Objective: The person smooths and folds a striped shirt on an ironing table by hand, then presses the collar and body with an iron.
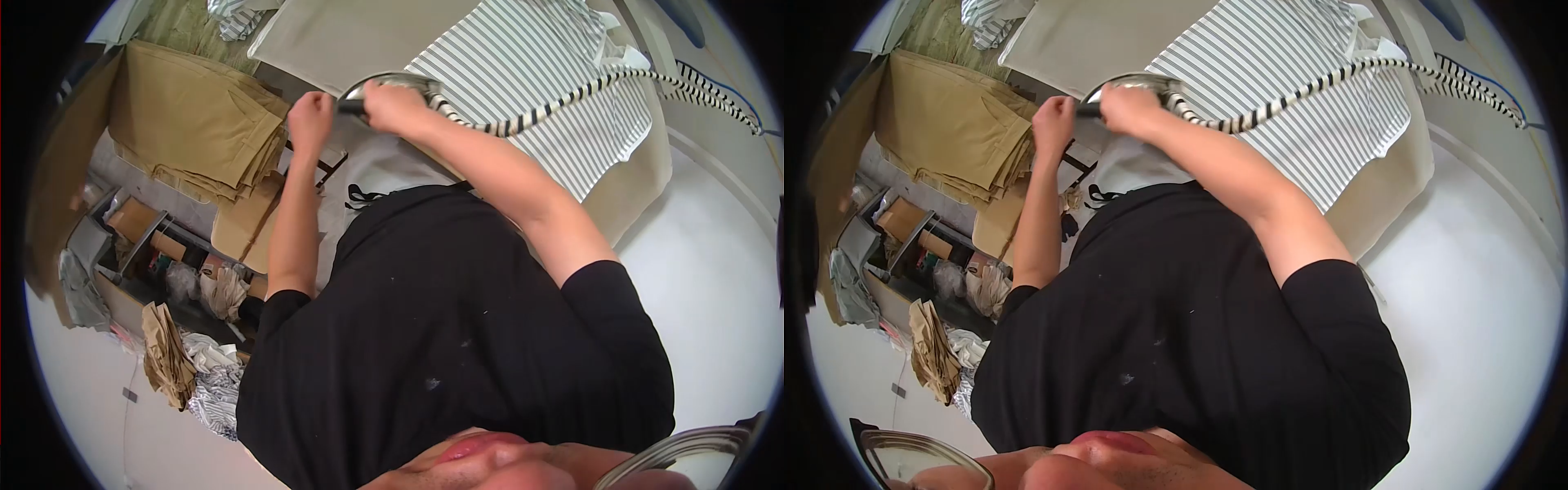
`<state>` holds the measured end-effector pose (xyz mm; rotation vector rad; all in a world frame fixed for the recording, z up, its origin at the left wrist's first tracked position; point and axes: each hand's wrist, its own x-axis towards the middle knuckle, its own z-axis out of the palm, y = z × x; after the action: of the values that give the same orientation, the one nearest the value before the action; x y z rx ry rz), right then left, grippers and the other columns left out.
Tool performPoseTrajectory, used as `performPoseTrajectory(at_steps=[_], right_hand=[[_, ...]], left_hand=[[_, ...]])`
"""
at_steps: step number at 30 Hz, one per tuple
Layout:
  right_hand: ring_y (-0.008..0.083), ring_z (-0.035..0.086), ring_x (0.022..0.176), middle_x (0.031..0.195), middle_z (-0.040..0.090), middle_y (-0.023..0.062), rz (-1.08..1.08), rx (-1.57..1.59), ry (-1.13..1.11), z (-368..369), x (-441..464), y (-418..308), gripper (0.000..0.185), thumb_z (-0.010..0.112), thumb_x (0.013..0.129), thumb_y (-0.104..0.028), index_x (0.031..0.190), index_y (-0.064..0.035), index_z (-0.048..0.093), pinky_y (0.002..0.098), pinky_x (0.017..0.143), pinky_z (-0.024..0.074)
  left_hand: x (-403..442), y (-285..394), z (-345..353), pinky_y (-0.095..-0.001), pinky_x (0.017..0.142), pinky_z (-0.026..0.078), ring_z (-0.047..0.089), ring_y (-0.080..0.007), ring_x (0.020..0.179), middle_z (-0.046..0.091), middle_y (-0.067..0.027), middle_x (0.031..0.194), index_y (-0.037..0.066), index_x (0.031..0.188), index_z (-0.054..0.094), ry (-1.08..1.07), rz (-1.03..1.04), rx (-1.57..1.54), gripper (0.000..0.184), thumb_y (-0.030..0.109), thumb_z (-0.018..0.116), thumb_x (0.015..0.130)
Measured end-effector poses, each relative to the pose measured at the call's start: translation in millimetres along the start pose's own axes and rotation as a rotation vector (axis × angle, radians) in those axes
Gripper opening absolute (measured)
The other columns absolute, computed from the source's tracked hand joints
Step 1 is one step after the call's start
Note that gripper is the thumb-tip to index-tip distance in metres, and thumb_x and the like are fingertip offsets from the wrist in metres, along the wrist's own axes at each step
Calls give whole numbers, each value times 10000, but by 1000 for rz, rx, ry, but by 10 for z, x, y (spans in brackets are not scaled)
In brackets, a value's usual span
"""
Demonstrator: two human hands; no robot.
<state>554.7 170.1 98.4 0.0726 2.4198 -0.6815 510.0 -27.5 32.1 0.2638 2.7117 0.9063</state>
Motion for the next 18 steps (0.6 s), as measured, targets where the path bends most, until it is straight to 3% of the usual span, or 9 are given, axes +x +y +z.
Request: performPoseTrajectory(at_steps=[2,6,10,12,14,15,17,18], right_hand=[[370,747,910,956,750,207,-75,-19,-37,198,-53,-152,343,691,870,-247,1060,24,603,508,753,595],[357,753,880,920,751,193,-204,-58,1,466,-175,-190,286,681,861,-185,1071,-3,612,502,713,599],[374,746,836,880,741,211,-124,20,37,489,-347,-5,273,673,850,-137,1093,-28,611,522,676,585],[403,732,804,866,731,232,-78,3,-1,409,-566,304,351,668,838,-96,1170,-47,569,539,672,571],[443,714,815,861,724,239,89,51,37,182,-970,539,473,677,837,-97,1277,-64,507,558,683,554],[457,708,838,865,718,253,202,86,39,199,-1103,769,540,682,839,-115,1335,-68,473,564,709,551],[476,697,882,888,709,278,398,154,112,302,-1507,1278,645,694,845,-153,1425,-79,422,577,750,543],[482,691,902,908,706,289,482,183,183,354,-1712,1479,683,701,849,-174,1458,-86,404,583,765,536]], left_hand=[[-28,-27,-206,-393,754,566,727,-317,790,737,-159,837,2,965,747,8,-196,-70,258,245,661,945],[-63,-141,-291,-354,755,565,717,-227,758,742,-131,825,12,1022,752,18,-159,-41,289,284,689,948],[-54,-45,-87,-357,750,567,717,-231,754,743,-130,850,7,1032,745,70,-17,-144,273,262,693,951],[-42,26,116,-366,804,567,722,-246,855,744,-132,950,18,1087,736,33,94,-121,246,220,688,955],[-92,188,290,-418,970,522,661,-277,1145,689,-148,1216,60,1221,698,-8,293,73,324,239,698,950],[-151,280,388,-418,970,522,661,-277,1145,689,-148,1216,60,1221,698,-19,296,77,324,239,698,950],[-241,443,579,-505,1158,367,432,-326,1445,487,-128,1539,159,1444,573,-30,719,308,495,336,643,986],[-219,439,639,-505,1158,367,432,-326,1445,487,-128,1539,159,1444,573,-49,753,300,495,336,643,986]])
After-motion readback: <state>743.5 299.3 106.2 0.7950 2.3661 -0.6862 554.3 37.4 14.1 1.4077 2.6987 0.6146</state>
